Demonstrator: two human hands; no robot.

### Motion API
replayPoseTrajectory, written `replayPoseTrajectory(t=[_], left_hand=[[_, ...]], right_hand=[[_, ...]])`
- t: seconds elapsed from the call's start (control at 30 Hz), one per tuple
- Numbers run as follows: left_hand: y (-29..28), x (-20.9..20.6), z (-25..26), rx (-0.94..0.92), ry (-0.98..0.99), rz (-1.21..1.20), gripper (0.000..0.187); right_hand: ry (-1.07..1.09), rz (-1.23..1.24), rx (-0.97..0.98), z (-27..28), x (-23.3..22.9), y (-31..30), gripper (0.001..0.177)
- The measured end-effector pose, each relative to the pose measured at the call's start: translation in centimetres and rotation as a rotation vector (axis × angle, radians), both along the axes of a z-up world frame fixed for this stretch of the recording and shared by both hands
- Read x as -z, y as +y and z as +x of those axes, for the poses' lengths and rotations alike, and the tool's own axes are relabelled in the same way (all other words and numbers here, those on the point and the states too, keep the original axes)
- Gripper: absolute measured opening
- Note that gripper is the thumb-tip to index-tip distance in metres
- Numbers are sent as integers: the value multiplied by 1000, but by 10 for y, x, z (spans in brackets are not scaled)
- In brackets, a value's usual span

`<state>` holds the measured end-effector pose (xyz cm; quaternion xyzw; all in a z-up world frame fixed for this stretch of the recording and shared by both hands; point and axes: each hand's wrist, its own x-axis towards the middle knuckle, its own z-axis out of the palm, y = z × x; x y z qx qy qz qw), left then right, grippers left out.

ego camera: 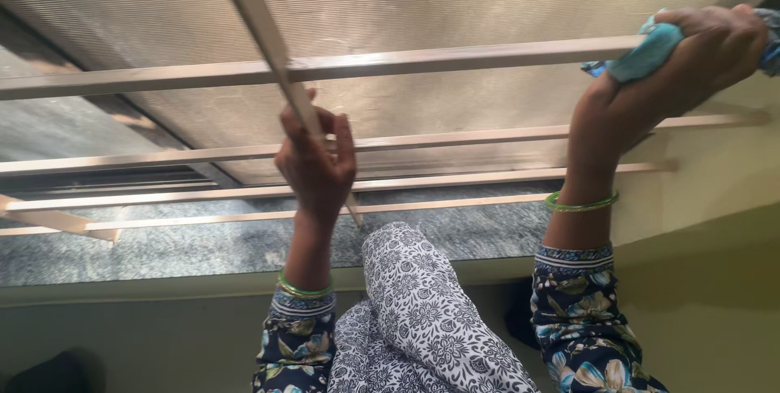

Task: The person wipes the horizontal and vertical bars of a window frame using a blue cloth. They systematically clean each bar, moving from one section to another, ensuring the entire frame is wiped down.

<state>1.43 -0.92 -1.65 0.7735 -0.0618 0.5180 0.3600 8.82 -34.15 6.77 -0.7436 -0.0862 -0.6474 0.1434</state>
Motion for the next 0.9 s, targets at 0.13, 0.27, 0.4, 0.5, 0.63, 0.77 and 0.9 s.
replayPoseTrajectory(t=[0.13, 0.27, 0.4, 0.5, 0.63, 0.77, 0.9], left_hand=[[8, 4, 4, 29, -23, 44, 49], [12, -2, -4, 84, 0, 44, 56], [17, -5, -7, 127, 26, 74, 60], [21, -8, -11, 162, 42, 78, 62], [25, -10, -16, 207, 76, 64, 68], [30, -11, -18, 250, 173, 45, 77], [35, -12, -18, 281, 195, 62, 85]], right_hand=[[94, 41, -138, -20, 0, 59, 33], [39, 8, -195, -25, 2, 111, 31], [65, 19, -225, -36, 7, 160, 26], [82, 18, -276, -46, 10, 193, 25], [108, -19, -289, -51, 11, 232, 25], [163, -90, -390, -70, 11, 267, 33], [216, -108, -449, -84, 7, 278, 42]])
